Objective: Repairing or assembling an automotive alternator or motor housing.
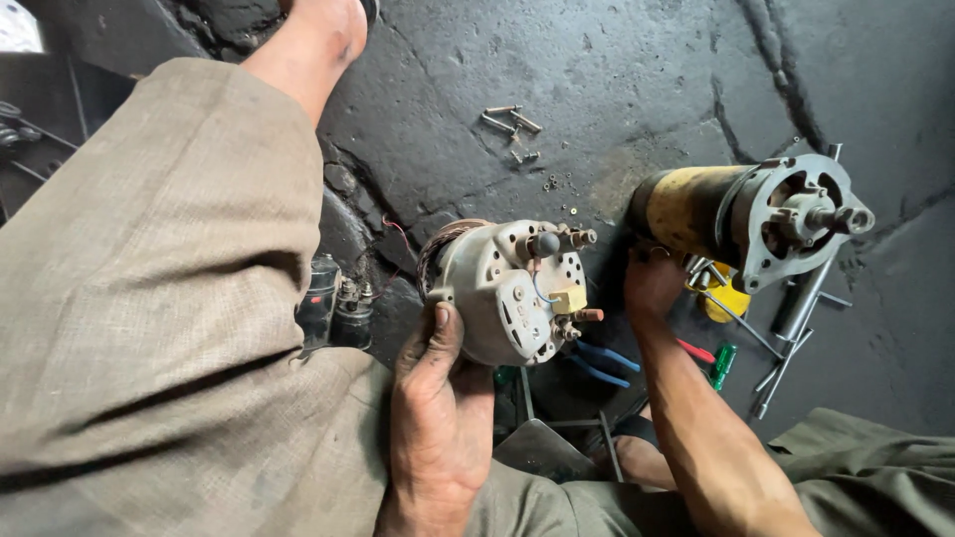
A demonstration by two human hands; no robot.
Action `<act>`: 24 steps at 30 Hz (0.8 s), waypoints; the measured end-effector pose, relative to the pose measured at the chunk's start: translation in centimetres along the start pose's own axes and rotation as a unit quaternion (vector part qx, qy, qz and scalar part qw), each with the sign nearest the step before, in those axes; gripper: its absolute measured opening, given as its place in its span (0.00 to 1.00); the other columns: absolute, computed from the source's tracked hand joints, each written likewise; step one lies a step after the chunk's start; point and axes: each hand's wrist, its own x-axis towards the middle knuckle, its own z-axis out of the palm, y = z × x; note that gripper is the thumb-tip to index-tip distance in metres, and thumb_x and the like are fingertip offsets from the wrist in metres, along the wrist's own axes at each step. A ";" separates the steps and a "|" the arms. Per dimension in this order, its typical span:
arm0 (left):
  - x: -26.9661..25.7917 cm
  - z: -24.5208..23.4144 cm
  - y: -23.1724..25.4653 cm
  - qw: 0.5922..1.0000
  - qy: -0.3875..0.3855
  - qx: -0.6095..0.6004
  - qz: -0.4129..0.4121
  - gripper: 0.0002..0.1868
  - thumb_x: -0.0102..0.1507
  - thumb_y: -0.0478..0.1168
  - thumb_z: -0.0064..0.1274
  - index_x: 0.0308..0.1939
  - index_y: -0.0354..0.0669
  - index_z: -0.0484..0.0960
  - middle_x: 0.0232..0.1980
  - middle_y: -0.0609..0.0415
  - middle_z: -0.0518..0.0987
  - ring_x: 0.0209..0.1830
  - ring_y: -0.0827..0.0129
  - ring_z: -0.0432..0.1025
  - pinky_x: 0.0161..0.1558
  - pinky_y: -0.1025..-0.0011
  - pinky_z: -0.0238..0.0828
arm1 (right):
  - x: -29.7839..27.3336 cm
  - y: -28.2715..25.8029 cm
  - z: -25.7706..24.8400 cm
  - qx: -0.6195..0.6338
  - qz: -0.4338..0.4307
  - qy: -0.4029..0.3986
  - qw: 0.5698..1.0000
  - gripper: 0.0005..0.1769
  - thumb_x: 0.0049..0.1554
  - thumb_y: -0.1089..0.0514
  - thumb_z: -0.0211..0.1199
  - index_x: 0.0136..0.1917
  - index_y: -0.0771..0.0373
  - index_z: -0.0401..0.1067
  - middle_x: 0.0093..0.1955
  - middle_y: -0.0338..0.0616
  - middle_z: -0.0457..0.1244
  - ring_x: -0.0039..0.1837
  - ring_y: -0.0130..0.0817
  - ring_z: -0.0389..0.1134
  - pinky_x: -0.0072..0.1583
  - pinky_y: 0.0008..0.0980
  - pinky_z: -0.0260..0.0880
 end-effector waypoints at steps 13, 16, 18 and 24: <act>-0.1 0.0 -0.3 1.000 0.006 -0.016 0.001 0.22 0.65 0.45 0.54 0.60 0.37 0.80 0.59 0.52 0.81 0.61 0.63 0.73 0.65 0.61 0.66 | -0.1 -2.9 -2.8 -0.005 -0.015 -0.015 1.000 0.06 0.54 0.57 0.68 0.43 0.60 0.81 0.44 0.61 0.70 0.48 0.59 0.71 0.52 0.52 0.72; -0.4 -0.4 -0.4 1.000 0.017 -0.015 0.004 0.22 0.65 0.46 0.54 0.59 0.36 0.80 0.58 0.52 0.81 0.59 0.65 0.73 0.63 0.63 0.66 | -0.9 -6.7 -7.2 0.125 0.020 -0.036 0.991 0.08 0.53 0.57 0.70 0.45 0.62 0.81 0.41 0.55 0.71 0.44 0.49 0.72 0.50 0.46 0.71; -0.7 -0.4 -0.5 1.000 0.025 -0.010 0.005 0.22 0.65 0.46 0.54 0.59 0.36 0.81 0.57 0.52 0.82 0.58 0.66 0.73 0.62 0.65 0.66 | -1.6 -10.8 -12.3 0.227 0.014 -0.022 0.974 0.09 0.54 0.59 0.70 0.48 0.64 0.80 0.41 0.51 0.71 0.43 0.41 0.72 0.50 0.40 0.71; -2.1 0.4 0.0 0.997 -0.056 -0.042 -0.040 0.20 0.66 0.46 0.56 0.56 0.35 0.81 0.55 0.52 0.82 0.56 0.65 0.73 0.60 0.65 0.67 | -4.1 -22.4 -30.7 0.357 -0.003 0.012 0.934 0.07 0.67 0.64 0.63 0.55 0.70 0.77 0.46 0.41 0.69 0.47 0.25 0.69 0.50 0.24 0.72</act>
